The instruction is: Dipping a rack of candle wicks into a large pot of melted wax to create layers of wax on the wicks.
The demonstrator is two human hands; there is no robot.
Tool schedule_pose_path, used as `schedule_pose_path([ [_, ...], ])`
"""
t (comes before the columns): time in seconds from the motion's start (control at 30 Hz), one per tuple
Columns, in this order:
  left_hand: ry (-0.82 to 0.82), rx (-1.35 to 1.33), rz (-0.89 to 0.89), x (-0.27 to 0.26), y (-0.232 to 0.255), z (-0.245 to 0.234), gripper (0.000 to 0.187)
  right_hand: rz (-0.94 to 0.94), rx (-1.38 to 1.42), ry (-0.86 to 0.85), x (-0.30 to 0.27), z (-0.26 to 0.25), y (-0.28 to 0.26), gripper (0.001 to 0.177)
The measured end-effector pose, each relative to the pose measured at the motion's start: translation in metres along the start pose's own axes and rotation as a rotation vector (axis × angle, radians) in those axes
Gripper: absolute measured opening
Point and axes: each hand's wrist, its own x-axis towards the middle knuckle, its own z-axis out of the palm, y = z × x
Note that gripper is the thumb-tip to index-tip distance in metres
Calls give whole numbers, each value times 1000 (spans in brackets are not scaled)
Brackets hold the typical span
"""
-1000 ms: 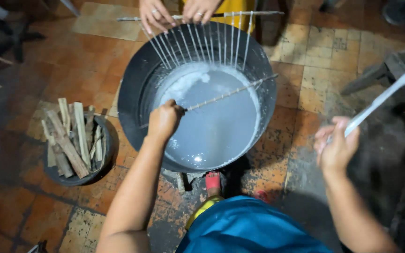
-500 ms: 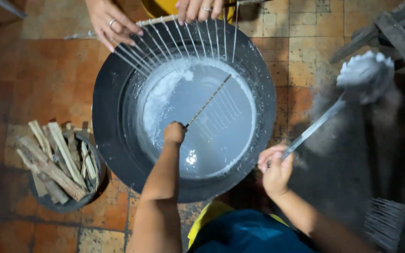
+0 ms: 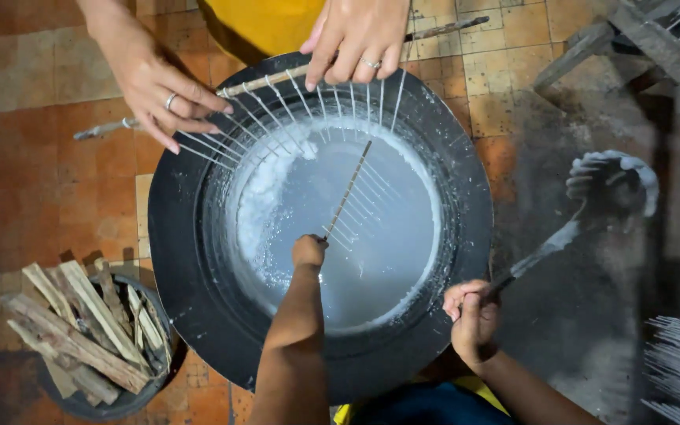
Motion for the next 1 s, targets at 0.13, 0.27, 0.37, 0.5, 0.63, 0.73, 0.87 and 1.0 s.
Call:
schedule_pose_path([
  [0.13,-29,-10,-14,5,-1,-3,29,-55,156,-34,0,-4,9,19],
  [0.27,-8,-58,-46,16,-11,-4,27,-72,64,-32,-1,-1,2,17],
  [0.37,25,-38,-42,21,-14,-18,28,-75,-18,-19,-3,-2,2,16],
  [0.5,14,0,-36,30,-18,-39,27,5,-65,50,-12,-9,12,20],
  [0.63,18,21,-72,35,-19,-41,27,39,-126,38,-14,-13,10,22],
  [0.73,-2,40,-93,26,-10,-49,26,47,-146,28,-10,-8,4,21],
  [0.87,47,52,-38,14,-3,-63,26,-41,12,19,0,1,7,22],
  [1.0,66,188,91,-3,7,-81,27,-51,-53,33,8,11,-3,10],
])
